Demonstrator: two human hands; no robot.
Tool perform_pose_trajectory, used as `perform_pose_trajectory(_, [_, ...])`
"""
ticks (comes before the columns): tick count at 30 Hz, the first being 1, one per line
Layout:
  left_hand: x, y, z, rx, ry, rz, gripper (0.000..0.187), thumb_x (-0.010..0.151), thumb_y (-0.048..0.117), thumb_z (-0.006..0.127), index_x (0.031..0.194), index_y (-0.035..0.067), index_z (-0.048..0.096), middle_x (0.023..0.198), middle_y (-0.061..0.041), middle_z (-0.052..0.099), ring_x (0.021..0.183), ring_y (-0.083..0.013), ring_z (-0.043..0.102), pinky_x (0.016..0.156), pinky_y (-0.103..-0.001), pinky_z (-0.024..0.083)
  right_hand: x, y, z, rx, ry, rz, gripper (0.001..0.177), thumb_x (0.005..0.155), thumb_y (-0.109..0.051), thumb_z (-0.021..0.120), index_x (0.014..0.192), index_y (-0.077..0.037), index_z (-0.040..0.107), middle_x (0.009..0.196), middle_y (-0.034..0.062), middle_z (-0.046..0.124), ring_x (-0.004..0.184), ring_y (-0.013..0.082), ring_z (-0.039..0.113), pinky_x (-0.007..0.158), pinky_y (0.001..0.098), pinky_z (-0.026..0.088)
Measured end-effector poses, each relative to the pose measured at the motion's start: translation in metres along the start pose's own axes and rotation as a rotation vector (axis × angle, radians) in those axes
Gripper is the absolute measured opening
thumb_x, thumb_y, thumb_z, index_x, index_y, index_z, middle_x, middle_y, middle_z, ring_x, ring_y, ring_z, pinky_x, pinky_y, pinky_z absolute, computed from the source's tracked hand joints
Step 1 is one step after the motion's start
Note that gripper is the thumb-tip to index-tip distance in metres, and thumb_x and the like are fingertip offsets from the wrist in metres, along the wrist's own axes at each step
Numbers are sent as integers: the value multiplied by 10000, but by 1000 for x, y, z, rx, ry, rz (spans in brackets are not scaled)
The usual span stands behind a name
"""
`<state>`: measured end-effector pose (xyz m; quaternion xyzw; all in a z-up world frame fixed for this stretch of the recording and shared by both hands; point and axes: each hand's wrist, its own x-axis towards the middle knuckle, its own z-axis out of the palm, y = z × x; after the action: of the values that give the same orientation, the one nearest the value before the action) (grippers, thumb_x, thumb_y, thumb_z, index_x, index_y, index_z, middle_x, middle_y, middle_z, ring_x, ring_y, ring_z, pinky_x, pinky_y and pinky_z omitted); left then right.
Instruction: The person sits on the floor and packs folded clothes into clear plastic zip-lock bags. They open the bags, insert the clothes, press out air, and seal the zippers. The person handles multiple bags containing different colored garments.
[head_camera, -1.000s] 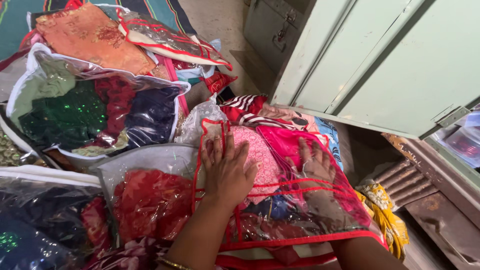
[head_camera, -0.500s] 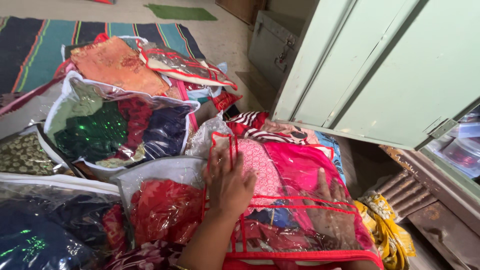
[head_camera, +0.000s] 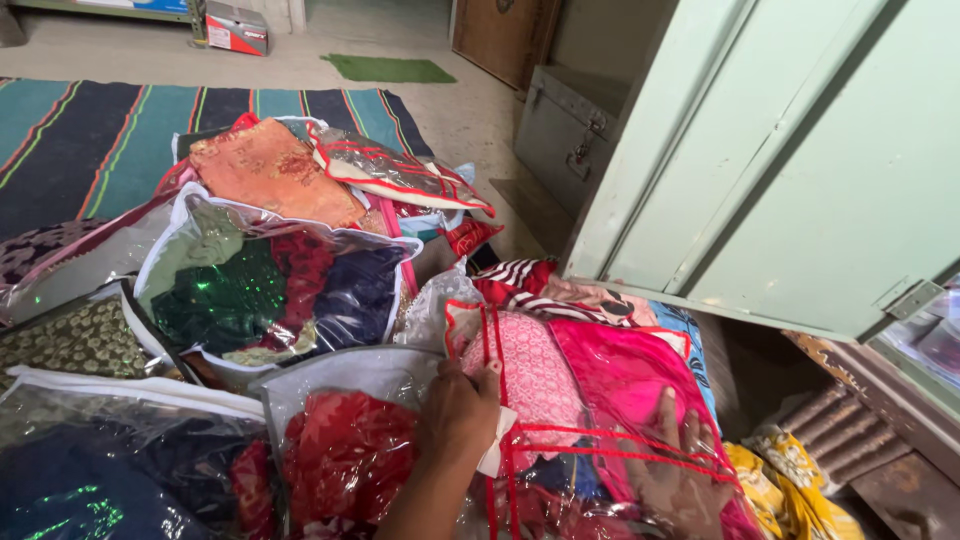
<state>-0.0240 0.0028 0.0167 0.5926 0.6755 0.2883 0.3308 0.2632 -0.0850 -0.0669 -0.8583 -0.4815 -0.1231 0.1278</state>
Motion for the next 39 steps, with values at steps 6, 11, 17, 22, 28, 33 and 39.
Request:
perform_pose_trajectory(6, [7,19,-5,-258,198,145,529,857,482,715,1187,75,636,1060,-215,736,980,-422,711,816,-506,552,2,-9,-3,-7,449,-165,1029,711,-787,531,1605,-339,290,1592,314,323,1426,521,379,1080,745,321])
perform_pose_trajectory(11, [10,31,-5,-418,418,561,367,876,322,763,1118,62,672,1003,-201,763,900,-429,722,717,-489,547,26,0,3,-20,609,-281,988,765,-753,547,1594,-249,359,1577,333,370,1404,541,413,1065,727,373])
perform_pose_trajectory(17, [25,20,3,-209,352,425,626,856,325,750,1361,24,534,1327,-235,584,1190,-426,586,968,-499,483,38,5,30,10,653,-363,921,845,-705,569,1584,-173,426,1569,328,418,1394,539,448,1075,690,429])
perform_pose_trajectory(22, [2,32,24,53,382,729,700,908,410,666,1505,98,475,1590,-220,361,1476,-428,279,1176,-599,190,35,-15,28,-76,582,-286,896,839,-688,592,1544,-144,496,1529,315,457,1357,510,479,1046,655,457])
perform_pose_trajectory(28, [-33,30,49,262,7,755,712,936,541,560,1528,173,413,1634,-198,190,1519,-445,72,1162,-669,-9,-11,-35,-9,95,575,-490,737,978,-590,555,1600,-212,437,1614,332,360,1437,521,432,1088,663,376])
perform_pose_trajectory(33, [-30,14,63,365,-19,731,748,912,581,547,1539,206,382,1657,-168,166,1528,-420,44,1168,-679,-14,-17,-32,3,5,386,-424,762,881,-594,552,1580,-343,382,1641,265,290,1423,507,393,1056,713,311])
perform_pose_trajectory(39, [-29,5,71,384,2,772,747,899,564,567,1524,193,396,1682,-171,182,1515,-425,79,1164,-664,0,-4,-24,23,-161,318,-393,775,904,-590,530,1614,-353,328,1687,251,250,1453,499,370,1021,718,326])
